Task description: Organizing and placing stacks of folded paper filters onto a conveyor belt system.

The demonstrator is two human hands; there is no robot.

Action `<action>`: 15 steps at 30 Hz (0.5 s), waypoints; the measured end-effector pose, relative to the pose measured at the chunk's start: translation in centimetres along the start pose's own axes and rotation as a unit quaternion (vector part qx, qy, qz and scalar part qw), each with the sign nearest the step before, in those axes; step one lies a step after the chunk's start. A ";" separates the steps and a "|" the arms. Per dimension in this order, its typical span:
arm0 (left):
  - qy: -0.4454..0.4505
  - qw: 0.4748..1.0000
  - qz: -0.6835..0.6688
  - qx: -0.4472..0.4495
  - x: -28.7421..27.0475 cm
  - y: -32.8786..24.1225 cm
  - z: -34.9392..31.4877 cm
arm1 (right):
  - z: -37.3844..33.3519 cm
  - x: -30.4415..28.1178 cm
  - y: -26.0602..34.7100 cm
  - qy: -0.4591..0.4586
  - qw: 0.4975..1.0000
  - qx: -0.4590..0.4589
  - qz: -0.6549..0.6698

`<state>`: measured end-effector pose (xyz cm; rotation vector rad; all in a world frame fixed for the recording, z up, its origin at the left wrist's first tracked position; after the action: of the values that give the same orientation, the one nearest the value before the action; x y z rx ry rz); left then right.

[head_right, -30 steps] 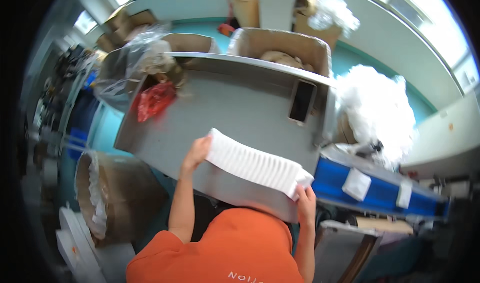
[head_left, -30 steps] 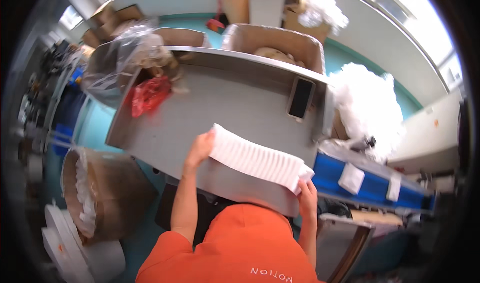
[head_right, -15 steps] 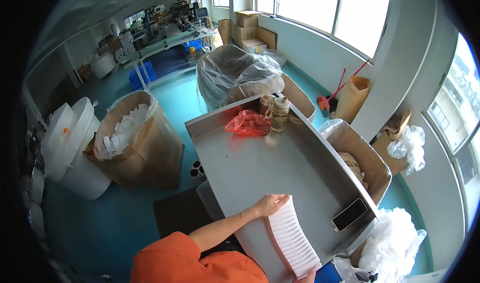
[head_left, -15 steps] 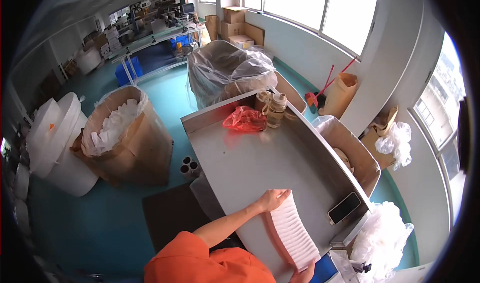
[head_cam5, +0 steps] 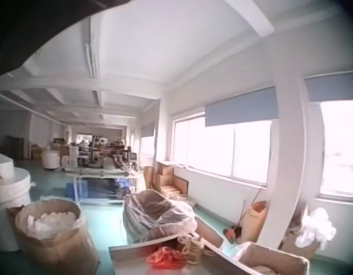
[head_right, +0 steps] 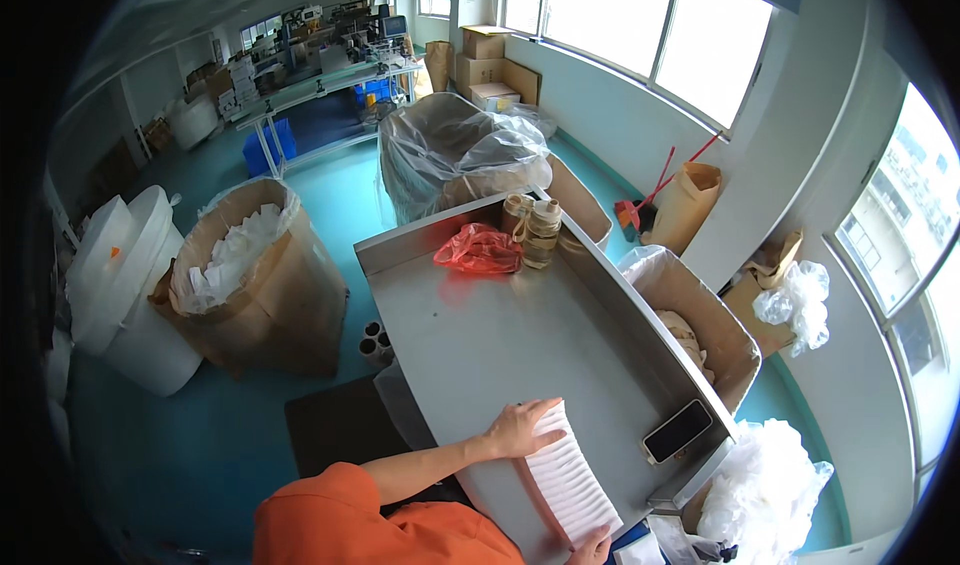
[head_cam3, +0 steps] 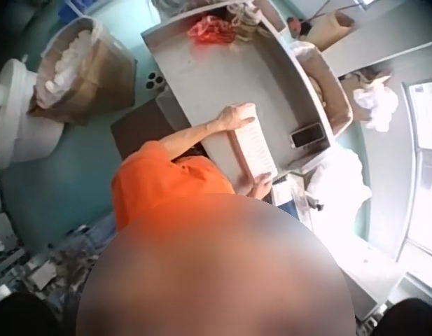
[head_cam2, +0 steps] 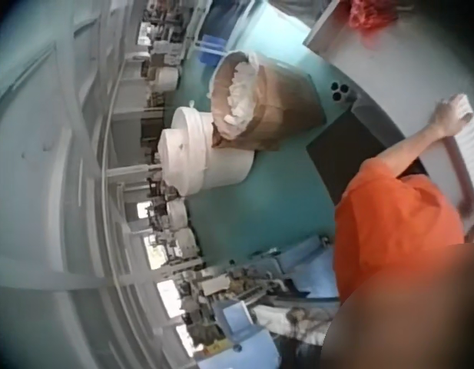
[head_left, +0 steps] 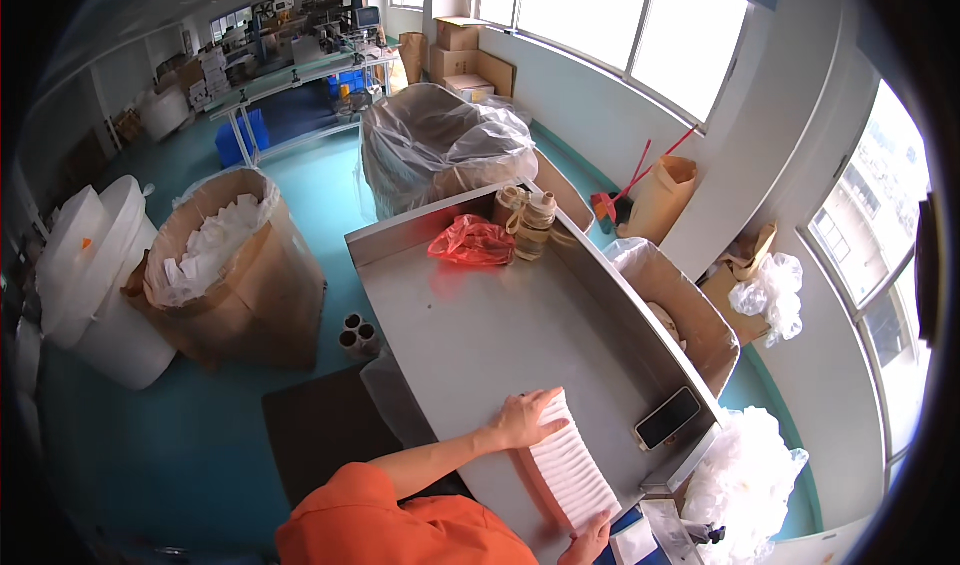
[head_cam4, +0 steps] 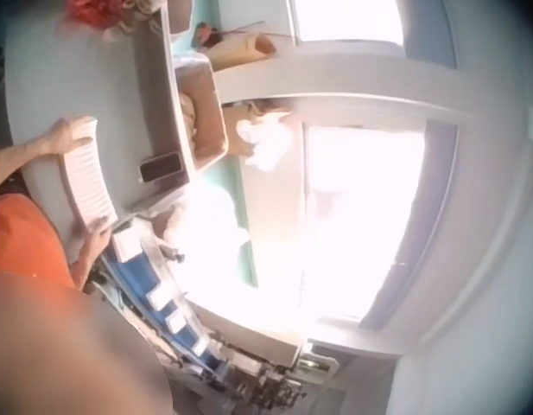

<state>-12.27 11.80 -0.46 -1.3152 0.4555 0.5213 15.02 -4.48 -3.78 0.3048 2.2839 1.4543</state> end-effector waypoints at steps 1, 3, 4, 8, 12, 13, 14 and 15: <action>-0.001 0.999 0.029 0.035 0.2 -0.5 -0.3 | 0.2 0.0 -0.4 -0.003 0.999 -0.043 0.018; -0.005 0.996 0.058 0.069 0.5 -0.8 -0.9 | 2.2 -0.9 -5.1 0.067 0.986 -0.056 0.145; -0.005 0.996 0.055 0.066 0.5 -0.8 -1.3 | 1.5 -0.6 -5.6 0.143 0.895 0.153 0.394; 0.003 0.997 0.045 0.055 0.7 -1.0 -2.1 | 3.0 -3.2 -12.9 0.235 0.819 0.226 0.472; 0.047 0.996 0.053 0.049 0.9 -1.1 -2.2 | -0.8 -1.4 -5.6 0.156 0.865 0.227 0.420; 0.030 0.995 0.074 0.055 0.6 -1.6 -2.2 | -0.6 -1.2 -5.5 0.158 0.865 0.226 0.419; 0.015 0.994 0.095 0.061 0.4 -2.0 -2.3 | -0.5 -1.2 -5.6 0.146 0.867 0.230 0.416; 0.015 0.994 0.095 0.061 0.2 -2.5 -2.5 | -0.5 -1.3 -5.9 0.134 0.869 0.235 0.414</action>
<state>-10.69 8.97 0.85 -1.1702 0.6309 0.6225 16.17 -7.94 -8.59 1.4613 2.8955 1.2805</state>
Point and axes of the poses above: each hand's wrist, its own z-axis towards the middle knuckle, its own x-axis out of the palm, y = z × x, the point moved 4 cm from there along z, towards the middle knuckle
